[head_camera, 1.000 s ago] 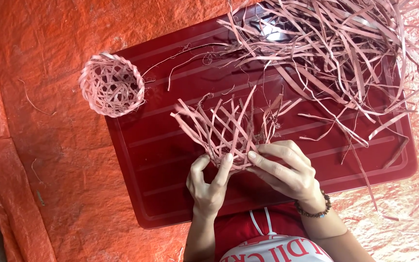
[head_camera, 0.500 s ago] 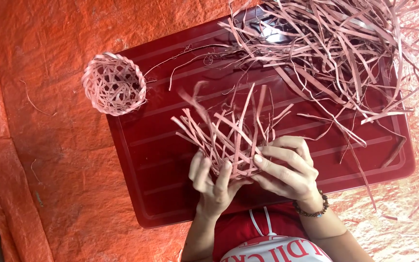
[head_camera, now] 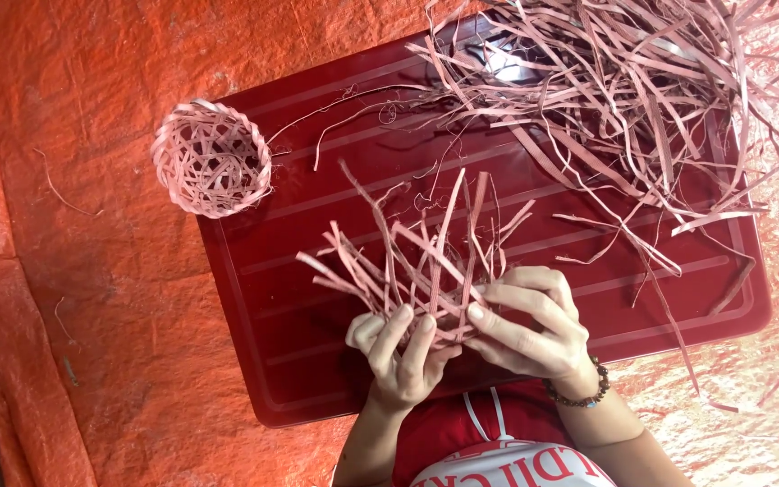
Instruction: Weaving the sides of a basket using thin pink strips of material on a makeshift workspace.
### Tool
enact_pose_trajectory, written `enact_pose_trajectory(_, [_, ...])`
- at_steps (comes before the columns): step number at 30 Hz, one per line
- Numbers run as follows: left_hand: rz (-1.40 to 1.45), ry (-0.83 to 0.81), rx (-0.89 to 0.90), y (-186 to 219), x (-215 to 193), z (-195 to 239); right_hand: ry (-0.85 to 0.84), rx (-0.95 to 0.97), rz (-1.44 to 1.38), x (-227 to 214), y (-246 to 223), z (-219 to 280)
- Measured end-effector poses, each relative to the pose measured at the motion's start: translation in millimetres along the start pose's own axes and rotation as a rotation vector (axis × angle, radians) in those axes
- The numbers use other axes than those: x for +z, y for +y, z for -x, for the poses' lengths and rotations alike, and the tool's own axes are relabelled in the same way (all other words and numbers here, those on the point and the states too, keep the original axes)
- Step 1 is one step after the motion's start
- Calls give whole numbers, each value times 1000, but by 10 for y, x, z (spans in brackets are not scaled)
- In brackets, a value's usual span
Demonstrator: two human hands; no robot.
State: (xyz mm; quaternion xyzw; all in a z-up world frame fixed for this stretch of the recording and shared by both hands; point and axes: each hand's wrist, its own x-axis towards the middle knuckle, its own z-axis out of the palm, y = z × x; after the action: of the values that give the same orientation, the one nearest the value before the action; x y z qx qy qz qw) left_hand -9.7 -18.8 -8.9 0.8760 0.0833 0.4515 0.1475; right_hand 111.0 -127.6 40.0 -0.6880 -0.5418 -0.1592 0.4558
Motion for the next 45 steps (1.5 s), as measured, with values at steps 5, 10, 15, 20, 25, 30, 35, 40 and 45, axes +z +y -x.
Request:
enact_pose_trajectory(5, [4,40,9,16,-35,-27,14,15,-68,8,-14,15])
enact_pose_trajectory(10, [-13,131,13,10,-10,-46,17,2,-104,15,-20,-23])
enact_pose_trajectory(15, [-47,140,12,17,-24,-78,11,10,-125,17,-38,-48])
enact_pose_trajectory(20, [-80,151,16,3,-35,-68,-19,11,-144,2,-28,-84])
enact_pose_trajectory(25, [112,110,-69,-21,-88,-90,-82,60,-169,13,4,22])
enact_pose_trajectory(30, [353,191,-148,-60,-99,5,-70,228,-217,0,8,29])
enact_pose_trajectory(35, [214,337,18,-69,-11,65,-156,252,-371,-3,-15,-57])
enact_pose_trajectory(40, [-52,152,4,-32,-6,-54,-80,145,-262,35,8,66])
enact_pose_trajectory(45, [-19,183,61,-151,107,47,164,41,-130,191,78,244])
